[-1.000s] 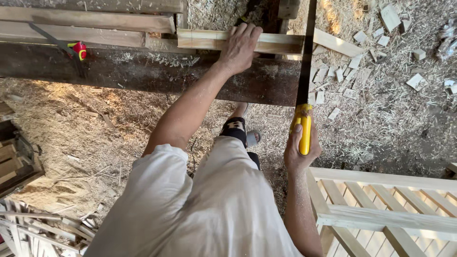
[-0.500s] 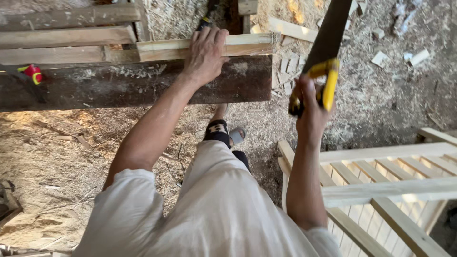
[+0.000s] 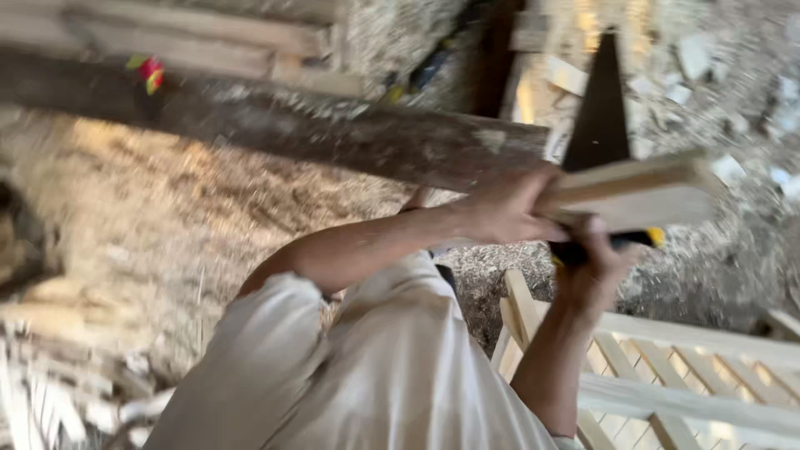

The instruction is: The person marks a wooden plank with a pencil, then uses a hand saw to cut the plank into smaller pieces. They place the cut pieces on the workbench and briefly inspect them.

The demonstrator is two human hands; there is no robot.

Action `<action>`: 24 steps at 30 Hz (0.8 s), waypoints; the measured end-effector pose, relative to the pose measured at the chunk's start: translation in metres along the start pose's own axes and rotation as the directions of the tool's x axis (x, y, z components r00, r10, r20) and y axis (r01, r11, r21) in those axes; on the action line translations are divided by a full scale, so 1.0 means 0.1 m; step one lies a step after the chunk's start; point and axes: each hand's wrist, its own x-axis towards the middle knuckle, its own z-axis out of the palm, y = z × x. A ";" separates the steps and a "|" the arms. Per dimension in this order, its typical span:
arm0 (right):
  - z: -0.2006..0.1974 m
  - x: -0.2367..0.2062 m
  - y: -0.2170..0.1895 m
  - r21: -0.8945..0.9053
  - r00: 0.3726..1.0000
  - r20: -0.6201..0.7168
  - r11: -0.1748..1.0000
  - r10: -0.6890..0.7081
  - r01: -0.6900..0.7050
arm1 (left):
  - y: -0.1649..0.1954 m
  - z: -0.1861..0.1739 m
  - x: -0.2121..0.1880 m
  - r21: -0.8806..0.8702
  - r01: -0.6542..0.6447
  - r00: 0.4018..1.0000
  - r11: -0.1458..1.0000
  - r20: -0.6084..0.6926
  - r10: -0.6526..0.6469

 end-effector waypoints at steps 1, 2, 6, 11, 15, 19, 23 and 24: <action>-0.01 -0.01 -0.02 0.041 0.999 0.004 0.999 -0.032 0.032 | 0.03 0.05 0.03 -0.103 0.052 0.998 0.993 0.043 -0.048; -0.03 -0.02 -0.04 0.016 0.999 -0.025 1.000 -0.023 0.023 | 0.02 0.05 0.04 -0.202 0.094 0.992 0.975 0.107 -0.073; -0.28 -0.09 -0.16 0.027 0.996 -0.078 0.999 -0.045 0.048 | -0.72 -0.74 0.06 -0.047 0.280 0.950 0.959 0.157 -0.269; -0.78 -0.25 -0.29 0.039 0.974 -0.196 0.992 -0.111 0.121 | -2.29 -2.12 -0.19 0.620 0.555 0.761 0.555 -0.110 -0.639; -0.94 -0.28 -0.33 0.011 0.950 -0.281 0.990 -0.135 0.144 | -2.63 -2.22 -0.19 0.548 0.591 0.731 0.591 -0.055 -0.680; -0.82 -0.25 -0.32 0.039 0.956 -0.267 0.990 -0.121 0.136 | -2.59 -1.80 0.29 0.580 0.477 0.810 0.660 0.003 -0.587; -0.70 -0.23 -0.34 0.027 0.954 -0.237 0.981 -0.181 0.193 | -2.64 -1.57 0.79 0.302 0.442 0.896 0.844 -0.103 -0.432; -0.69 -0.23 -0.35 0.017 0.951 -0.248 0.980 -0.187 0.197 | -2.56 -1.56 0.84 0.296 0.420 0.907 0.858 -0.103 -0.409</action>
